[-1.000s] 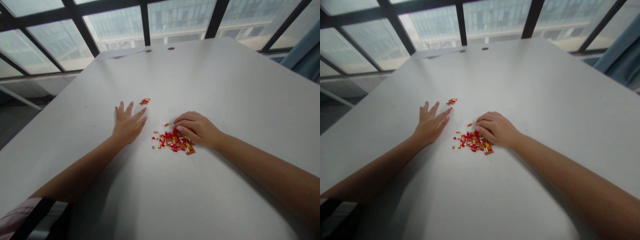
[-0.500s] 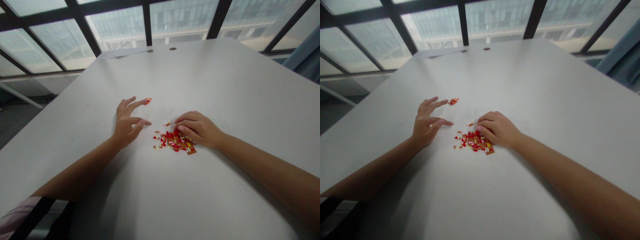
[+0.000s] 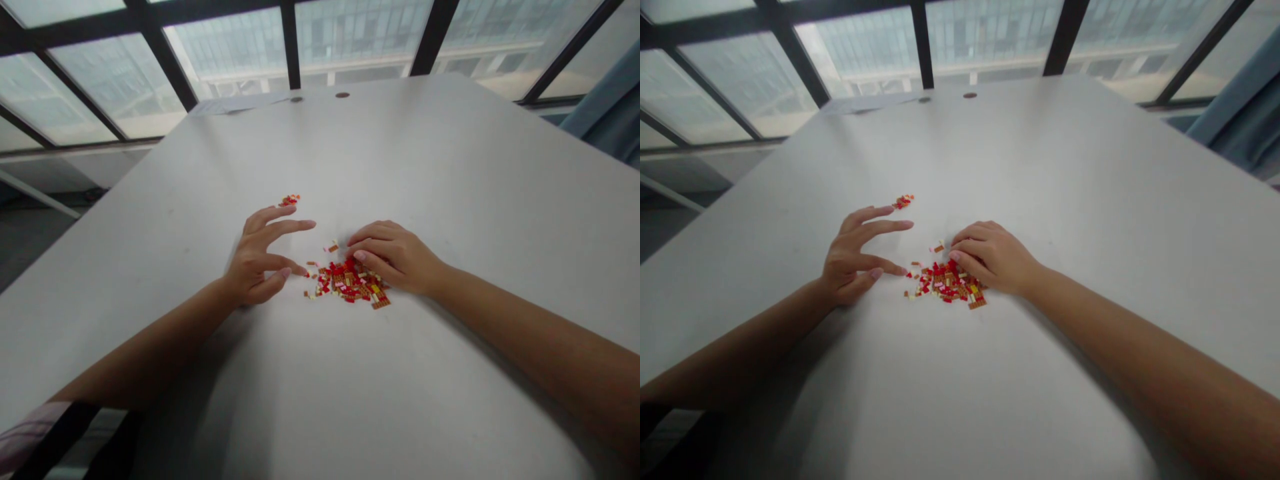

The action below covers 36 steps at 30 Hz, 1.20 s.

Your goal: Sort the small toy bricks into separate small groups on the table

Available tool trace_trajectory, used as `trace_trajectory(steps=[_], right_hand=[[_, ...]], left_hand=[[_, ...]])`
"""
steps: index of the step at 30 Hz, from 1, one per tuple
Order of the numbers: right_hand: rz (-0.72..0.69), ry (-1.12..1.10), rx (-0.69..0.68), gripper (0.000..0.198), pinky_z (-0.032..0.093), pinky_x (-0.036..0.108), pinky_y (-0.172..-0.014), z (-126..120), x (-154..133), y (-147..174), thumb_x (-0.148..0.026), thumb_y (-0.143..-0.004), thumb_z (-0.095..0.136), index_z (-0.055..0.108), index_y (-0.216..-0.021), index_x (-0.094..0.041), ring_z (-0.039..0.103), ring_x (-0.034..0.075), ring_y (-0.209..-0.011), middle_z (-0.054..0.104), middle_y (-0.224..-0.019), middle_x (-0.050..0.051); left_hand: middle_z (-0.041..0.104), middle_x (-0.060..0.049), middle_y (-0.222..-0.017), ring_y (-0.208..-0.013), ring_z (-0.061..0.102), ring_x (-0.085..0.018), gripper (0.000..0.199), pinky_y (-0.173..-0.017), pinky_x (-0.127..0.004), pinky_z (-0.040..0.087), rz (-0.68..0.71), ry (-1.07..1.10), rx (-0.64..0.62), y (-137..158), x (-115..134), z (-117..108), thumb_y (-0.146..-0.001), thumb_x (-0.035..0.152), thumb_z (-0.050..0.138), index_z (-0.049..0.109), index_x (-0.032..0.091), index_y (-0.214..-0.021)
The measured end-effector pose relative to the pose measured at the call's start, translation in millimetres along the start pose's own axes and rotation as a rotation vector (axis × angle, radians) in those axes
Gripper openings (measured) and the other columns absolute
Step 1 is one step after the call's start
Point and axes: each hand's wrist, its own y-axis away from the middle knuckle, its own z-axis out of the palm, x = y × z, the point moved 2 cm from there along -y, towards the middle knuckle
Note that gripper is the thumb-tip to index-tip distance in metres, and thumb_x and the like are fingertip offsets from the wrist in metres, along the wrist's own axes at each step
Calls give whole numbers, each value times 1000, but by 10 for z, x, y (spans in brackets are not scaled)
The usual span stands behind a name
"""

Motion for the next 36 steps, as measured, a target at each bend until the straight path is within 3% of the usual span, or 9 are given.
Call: trace_trajectory(steps=[8, 13, 17, 20, 23, 25, 29, 32, 36], right_hand=[[-7, 7, 5, 39, 52, 39, -84, -9, -14, -3, -34, -105, 42, 76, -96, -17, 69, 21, -91, 77, -99, 11], [-1, 11, -2, 40, 52, 39, -85, -10, -11, -4, -35, -105, 41, 76, -95, -18, 69, 21, -92, 77, -99, 11], [2, 5, -5, 39, 52, 40, -85, -9, -3, -1, -35, -105, 42, 76, -96, -18, 69, 22, -93, 77, -99, 11], [-3, 3, -4, 39, 52, 40, -85, -9, 0, 2, -34, -105, 42, 76, -96, -17, 69, 22, -93, 77, -99, 11], [-20, 12, 9, 40, 52, 39, -83, -9, -2, 6, -34, -105, 41, 76, -95, -16, 69, 22, -92, 77, -98, 11], [-20, 14, 8, 40, 52, 39, -83, -7, -5, 8, -34, -105, 41, 76, -95, -16, 69, 22, -92, 77, -98, 11], [1, 7, -3, 40, 52, 40, -85, -5, -14, 5, -35, -105, 41, 76, -96, -18, 69, 22, -93, 77, -99, 11], [-9, 9, 3, 40, 52, 40, -84, -10, -22, -5, -34, -105, 41, 76, -96, -17, 69, 22, -92, 77, -98, 11], [-7, 14, -1, 41, 53, 40, -84, -5, -17, -11, -36, -105, 41, 76, -93, -18, 69, 22, -92, 77, -98, 11]], left_hand=[[65, 6, -141, -140, 48, -25, 40, -121, -55, 28, -39, -125, -162, -21, -6, -14, -92, 33, 44, 80, 37, -75], [63, 7, -142, -141, 47, -26, 38, -123, -54, 26, -210, -341, -106, 4, -78, 4, -93, 34, 47, 78, 32, -70], [52, 1, -153, -152, 30, -35, 32, -124, -61, 21, -422, -473, -96, 49, -221, 133, -96, 35, 49, 79, 32, -106], [42, -8, -160, -154, 21, -44, 42, -122, -68, 18, -612, -491, -152, 78, -349, 250, -99, 39, 46, 66, 28, -135], [35, -17, -162, -153, 19, -48, 55, -120, -70, 19, -729, -480, -205, 95, -426, 311, -100, 43, 46, 49, 23, -151], [33, -16, -163, -153, 19, -47, 56, -121, -68, 18, -729, -484, -206, 100, -439, 308, -100, 43, 47, 47, 24, -152], [41, -13, -159, -151, 24, -43, 45, -124, -63, 18, -665, -456, -149, 109, -409, 229, -100, 39, 46, 63, 24, -139], [46, -7, -156, -150, 27, -38, 37, -123, -61, 23, -486, -399, -104, 85, -326, 153, -98, 37, 48, 71, 29, -125], [44, -2, -159, -152, 23, -35, 30, -123, -62, 23, -221, -272, -168, 24, -177, 100, -93, 38, 57, 75, 35, -117]])
